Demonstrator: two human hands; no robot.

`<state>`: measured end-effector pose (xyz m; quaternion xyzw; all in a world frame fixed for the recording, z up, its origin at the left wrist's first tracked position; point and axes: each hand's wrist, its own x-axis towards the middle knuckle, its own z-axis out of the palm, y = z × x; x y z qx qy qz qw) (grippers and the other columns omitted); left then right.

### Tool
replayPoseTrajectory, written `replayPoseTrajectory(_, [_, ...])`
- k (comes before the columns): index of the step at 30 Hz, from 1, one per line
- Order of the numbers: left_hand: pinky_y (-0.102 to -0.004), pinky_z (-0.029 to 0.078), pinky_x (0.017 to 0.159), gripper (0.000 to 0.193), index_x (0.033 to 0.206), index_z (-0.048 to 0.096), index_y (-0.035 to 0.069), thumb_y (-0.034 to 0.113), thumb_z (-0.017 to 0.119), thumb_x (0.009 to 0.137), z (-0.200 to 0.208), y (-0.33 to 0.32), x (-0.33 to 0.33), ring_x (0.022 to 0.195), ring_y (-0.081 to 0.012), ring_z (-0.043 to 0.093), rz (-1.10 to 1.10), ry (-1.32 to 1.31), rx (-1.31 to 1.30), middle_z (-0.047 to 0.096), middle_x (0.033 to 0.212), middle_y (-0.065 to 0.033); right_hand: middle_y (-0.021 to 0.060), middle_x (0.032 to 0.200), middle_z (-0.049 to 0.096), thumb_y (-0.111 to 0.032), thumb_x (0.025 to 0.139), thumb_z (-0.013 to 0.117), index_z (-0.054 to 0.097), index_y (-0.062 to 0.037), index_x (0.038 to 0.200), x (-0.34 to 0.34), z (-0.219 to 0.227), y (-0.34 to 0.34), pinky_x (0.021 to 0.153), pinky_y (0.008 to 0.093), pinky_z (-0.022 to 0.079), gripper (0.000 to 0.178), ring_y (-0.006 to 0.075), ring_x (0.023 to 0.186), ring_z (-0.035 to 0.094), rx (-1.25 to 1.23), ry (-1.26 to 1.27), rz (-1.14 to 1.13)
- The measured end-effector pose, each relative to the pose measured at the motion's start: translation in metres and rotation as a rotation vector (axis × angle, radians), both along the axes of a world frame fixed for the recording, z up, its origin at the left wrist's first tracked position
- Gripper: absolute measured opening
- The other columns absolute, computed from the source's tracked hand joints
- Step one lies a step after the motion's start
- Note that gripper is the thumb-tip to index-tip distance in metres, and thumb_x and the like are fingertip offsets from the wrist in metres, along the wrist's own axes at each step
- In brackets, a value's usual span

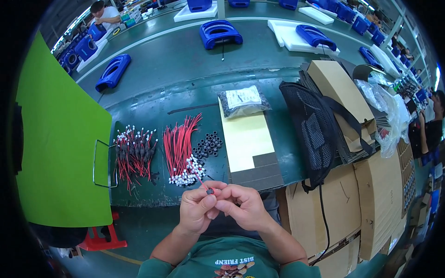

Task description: The person assembles small electronic components by hand, attaching black plastic pieces to the ends of red wires at a production workbench.

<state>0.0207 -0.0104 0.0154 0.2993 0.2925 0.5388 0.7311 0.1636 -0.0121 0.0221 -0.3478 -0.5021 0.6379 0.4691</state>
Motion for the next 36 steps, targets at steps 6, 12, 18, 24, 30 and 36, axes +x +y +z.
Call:
replayPoseTrajectory(6, [-0.0168,0.041,0.046,0.018,0.095,0.06,-0.003,0.006,0.06,0.08,-0.005,0.001,-0.005,0.055,-0.0065,0.049,0.054,-0.01,0.135,0.059,0.095,-0.0117,0.0045,0.075,0.058,-0.01,0.086,0.052,0.054,0.0003,0.084,-0.001,0.005,0.002,0.053,0.0172,0.041,0.011,0.005,0.061,0.051,-0.057,0.061,0.071])
replayPoseTrajectory(12, [-0.0166,0.04,0.045,0.016,0.093,0.059,-0.004,0.006,0.059,0.081,-0.002,0.002,-0.005,0.054,-0.0057,0.049,0.089,0.064,0.231,0.059,0.09,-0.0097,0.004,0.074,0.058,-0.01,0.086,0.052,0.053,0.0003,0.084,-0.003,0.008,0.003,0.053,0.0178,0.042,0.011,0.0051,0.061,0.051,-0.056,0.046,0.09])
replayPoseTrajectory(18, [-0.0166,0.037,0.04,0.016,0.086,0.056,-0.004,0.011,0.06,0.081,0.011,0.007,-0.01,0.045,-0.0062,0.046,0.104,0.069,0.211,0.059,0.085,-0.0163,0.0009,0.065,0.052,-0.008,0.083,0.055,0.056,-0.0012,0.079,-0.01,0.01,0.0,0.047,0.02,0.039,0.008,0.0055,0.055,0.05,0.043,-0.17,0.084])
replayPoseTrajectory(24, [-0.0176,0.044,0.046,0.011,0.091,0.057,-0.005,0.002,0.054,0.083,0.009,0.006,-0.018,0.053,-0.0067,0.053,-0.017,0.017,0.151,0.061,0.078,-0.0113,0.0016,0.071,0.053,-0.006,0.078,0.06,0.058,0.0005,0.085,-0.001,-0.011,-0.001,0.05,0.0179,0.038,0.009,0.0039,0.055,0.047,0.153,-0.139,-0.063])
replayPoseTrajectory(30, [-0.0179,0.047,0.054,0.013,0.093,0.056,-0.004,0.002,0.055,0.082,0.008,0.006,-0.019,0.06,-0.0072,0.056,-0.254,0.216,0.094,0.06,0.078,-0.0079,0.0048,0.078,0.053,-0.001,0.071,0.064,0.061,0.0013,0.087,0.006,0.011,0.008,0.053,0.0174,0.038,0.016,0.0054,0.06,0.047,0.161,-0.081,-0.159])
replayPoseTrajectory(36, [-0.017,0.043,0.053,0.013,0.092,0.058,-0.003,0.005,0.057,0.082,0.015,0.009,-0.013,0.06,-0.0044,0.052,-0.302,0.311,0.236,0.056,0.073,-0.0018,0.0046,0.073,0.052,-0.001,0.072,0.064,0.06,0.0012,0.079,0.005,0.015,0.011,0.053,0.0182,0.037,0.009,0.0075,0.061,0.048,0.27,-0.185,-0.22])
